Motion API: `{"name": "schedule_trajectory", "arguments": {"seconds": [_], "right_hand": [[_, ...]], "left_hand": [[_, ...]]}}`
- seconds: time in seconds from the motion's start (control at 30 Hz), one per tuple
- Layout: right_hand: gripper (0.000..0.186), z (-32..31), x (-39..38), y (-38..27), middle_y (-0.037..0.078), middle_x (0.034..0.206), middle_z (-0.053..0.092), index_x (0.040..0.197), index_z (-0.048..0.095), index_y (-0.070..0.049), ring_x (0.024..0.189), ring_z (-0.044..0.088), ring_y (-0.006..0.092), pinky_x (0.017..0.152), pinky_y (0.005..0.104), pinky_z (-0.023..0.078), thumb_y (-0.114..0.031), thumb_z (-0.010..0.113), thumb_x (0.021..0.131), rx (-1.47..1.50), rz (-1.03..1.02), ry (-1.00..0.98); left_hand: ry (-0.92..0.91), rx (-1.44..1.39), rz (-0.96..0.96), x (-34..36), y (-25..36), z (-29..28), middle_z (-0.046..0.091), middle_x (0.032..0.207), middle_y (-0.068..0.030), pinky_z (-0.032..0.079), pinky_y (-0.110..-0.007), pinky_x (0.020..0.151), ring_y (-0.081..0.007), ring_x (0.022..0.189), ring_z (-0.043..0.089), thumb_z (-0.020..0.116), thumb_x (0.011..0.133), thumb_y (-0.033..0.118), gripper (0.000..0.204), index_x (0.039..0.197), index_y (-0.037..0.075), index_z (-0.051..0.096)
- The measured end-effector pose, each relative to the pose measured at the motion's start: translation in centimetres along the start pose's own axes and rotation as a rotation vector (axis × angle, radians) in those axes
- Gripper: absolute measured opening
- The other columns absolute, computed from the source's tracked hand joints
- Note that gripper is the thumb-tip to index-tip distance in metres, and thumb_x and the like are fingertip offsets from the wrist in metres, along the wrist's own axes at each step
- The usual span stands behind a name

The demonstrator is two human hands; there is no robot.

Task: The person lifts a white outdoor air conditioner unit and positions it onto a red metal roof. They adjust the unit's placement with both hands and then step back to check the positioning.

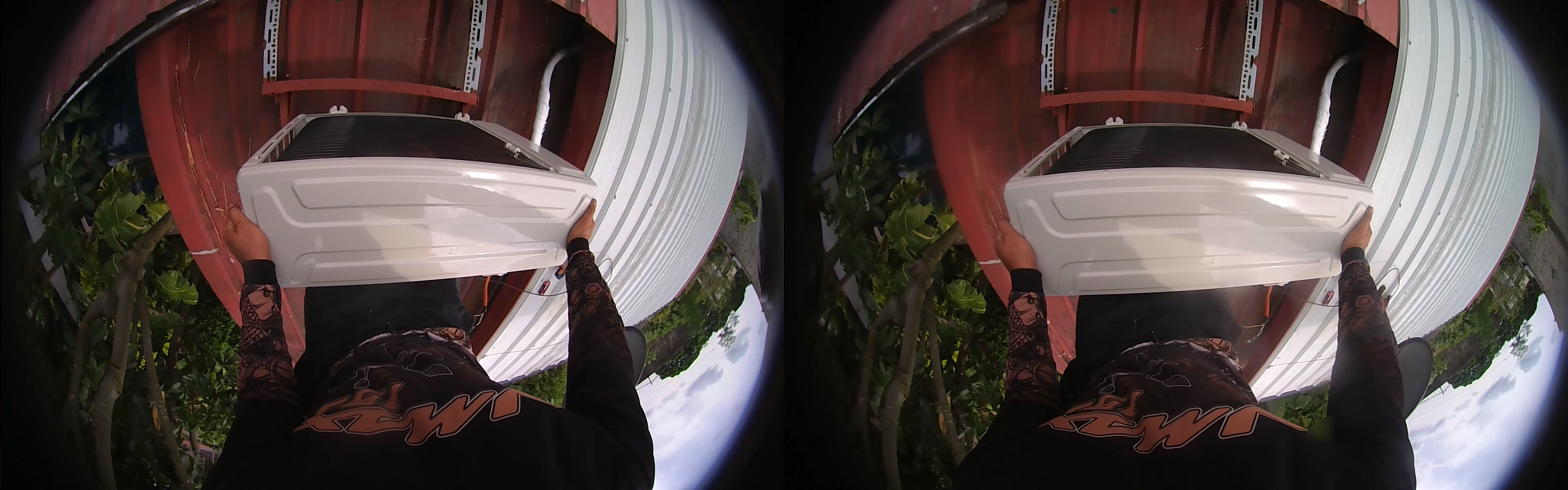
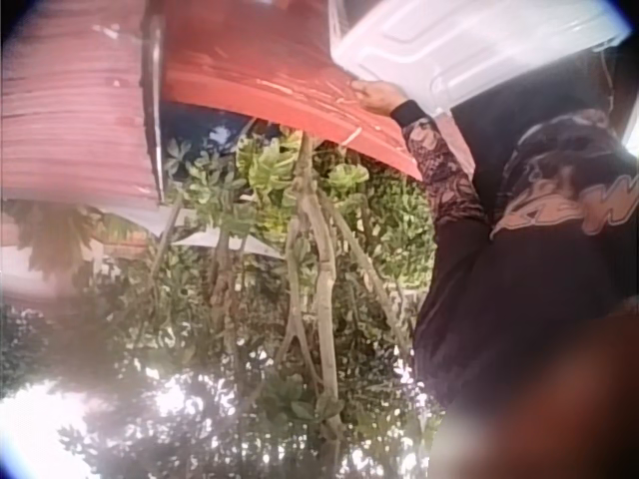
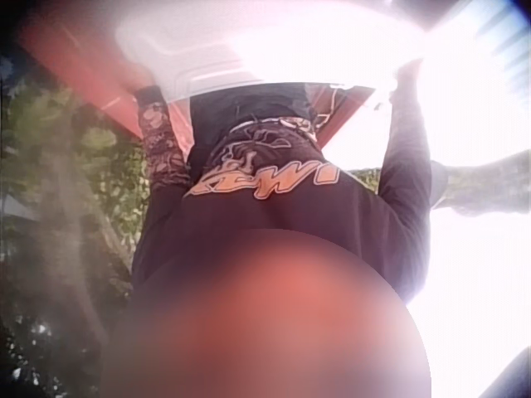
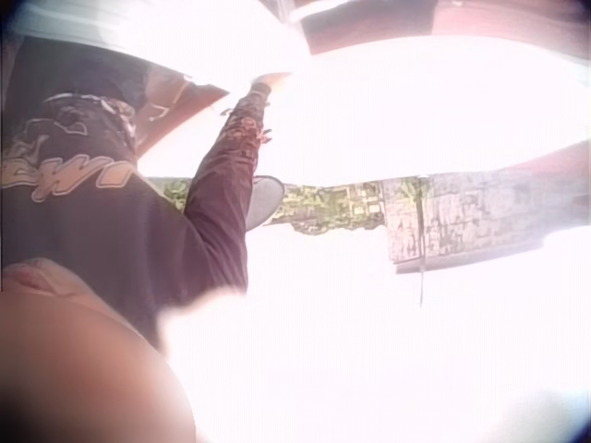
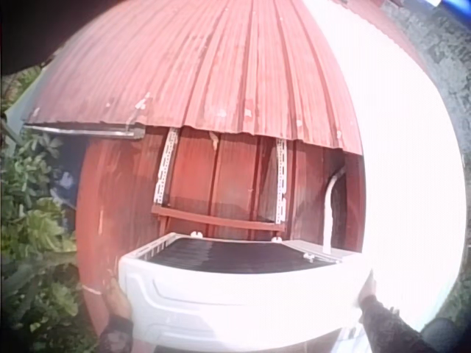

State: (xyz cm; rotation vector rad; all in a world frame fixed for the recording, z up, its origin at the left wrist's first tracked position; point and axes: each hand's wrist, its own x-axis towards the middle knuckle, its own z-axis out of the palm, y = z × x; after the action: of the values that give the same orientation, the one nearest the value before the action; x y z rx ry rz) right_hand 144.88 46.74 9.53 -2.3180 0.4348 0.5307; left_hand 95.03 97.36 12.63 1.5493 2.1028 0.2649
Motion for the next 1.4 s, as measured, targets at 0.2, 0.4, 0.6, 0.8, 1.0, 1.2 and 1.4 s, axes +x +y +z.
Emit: {"name": "schedule_trajectory", "arguments": {"seconds": [0.2, 0.4, 0.6, 0.8, 1.0, 1.2, 1.4], "right_hand": [[0.077, 0.0, 0.1, 0.2, 0.020, 0.120, 0.066, 0.132, 0.056, 0.007, 0.108, 0.064, 0.0278, 0.098, 0.0322, 0.046, -0.060, 0.036, 0.100, 0.007, -0.012, 0.004], [0.078, 0.1, -0.2, -0.4, 0.020, 0.119, 0.067, 0.131, 0.058, 0.006, 0.107, 0.065, 0.0272, 0.097, 0.0330, 0.047, -0.061, 0.036, 0.099, -0.069, 0.016, 0.038], [0.079, 0.3, -0.6, -0.8, 0.019, 0.118, 0.067, 0.131, 0.058, 0.006, 0.107, 0.065, 0.0266, 0.097, 0.0330, 0.047, -0.063, 0.037, 0.098, -0.010, 0.034, 0.031], [0.082, 0.3, -0.4, -0.6, 0.018, 0.118, 0.067, 0.131, 0.058, 0.007, 0.107, 0.065, 0.0266, 0.097, 0.0327, 0.047, -0.064, 0.040, 0.096, -0.018, 0.028, 0.032], [0.082, 0.1, 0.4, 0.2, 0.018, 0.119, 0.066, 0.131, 0.057, 0.008, 0.108, 0.064, 0.0261, 0.097, 0.0322, 0.047, -0.065, 0.041, 0.096, 0.036, 0.031, 0.039], [0.090, -0.3, 1.1, 0.8, 0.019, 0.127, 0.062, 0.140, 0.049, 0.006, 0.114, 0.061, 0.0267, 0.102, 0.0313, 0.044, -0.071, 0.040, 0.093, -0.020, -0.013, -0.002], [0.091, -0.2, 1.4, 0.7, 0.019, 0.123, 0.064, 0.134, 0.054, 0.007, 0.110, 0.063, 0.0274, 0.098, 0.0345, 0.048, -0.072, 0.042, 0.091, 0.027, 0.053, 0.009]], "left_hand": [[-0.007, -0.027, -0.048, -0.1, 0.2, 0.0, 0.065, 0.084, -0.0313, 0.046, -0.046, 0.078, -0.0442, 0.083, 0.063, 0.042, 0.098, 0.039, 0.056, 0.096, -0.012, 0.065], [0.021, -0.050, -0.026, -0.2, 0.4, 0.0, 0.067, 0.082, -0.0291, 0.046, -0.046, 0.077, -0.0418, 0.080, 0.064, 0.044, 0.097, 0.040, 0.057, 0.093, -0.012, 0.066], [0.011, -0.005, -0.059, -0.5, 0.7, -0.1, 0.067, 0.080, -0.0273, 0.047, -0.046, 0.075, -0.0407, 0.079, 0.065, 0.044, 0.097, 0.040, 0.055, 0.090, -0.010, 0.068], [0.020, -0.013, -0.060, -0.4, 0.6, -0.1, 0.064, 0.075, -0.0279, 0.046, -0.047, 0.072, -0.0412, 0.074, 0.063, 0.044, 0.097, 0.042, 0.057, 0.084, -0.010, 0.066], [-0.026, 0.061, -0.080, -0.1, 0.1, -0.3, 0.065, 0.079, -0.0293, 0.046, -0.050, 0.075, -0.0450, 0.079, 0.063, 0.041, 0.098, 0.041, 0.057, 0.085, -0.009, 0.066], [-0.047, 0.086, -0.092, 0.1, -0.3, -0.1, 0.066, 0.082, -0.0280, 0.046, -0.052, 0.077, -0.0465, 0.081, 0.063, 0.038, 0.099, 0.040, 0.057, 0.082, -0.006, 0.068], [-0.043, 0.098, -0.087, -0.8, 1.3, -1.1, 0.067, 0.081, -0.0260, 0.047, -0.054, 0.074, -0.0451, 0.081, 0.064, 0.037, 0.100, 0.041, 0.058, 0.079, -0.004, 0.069]]}}
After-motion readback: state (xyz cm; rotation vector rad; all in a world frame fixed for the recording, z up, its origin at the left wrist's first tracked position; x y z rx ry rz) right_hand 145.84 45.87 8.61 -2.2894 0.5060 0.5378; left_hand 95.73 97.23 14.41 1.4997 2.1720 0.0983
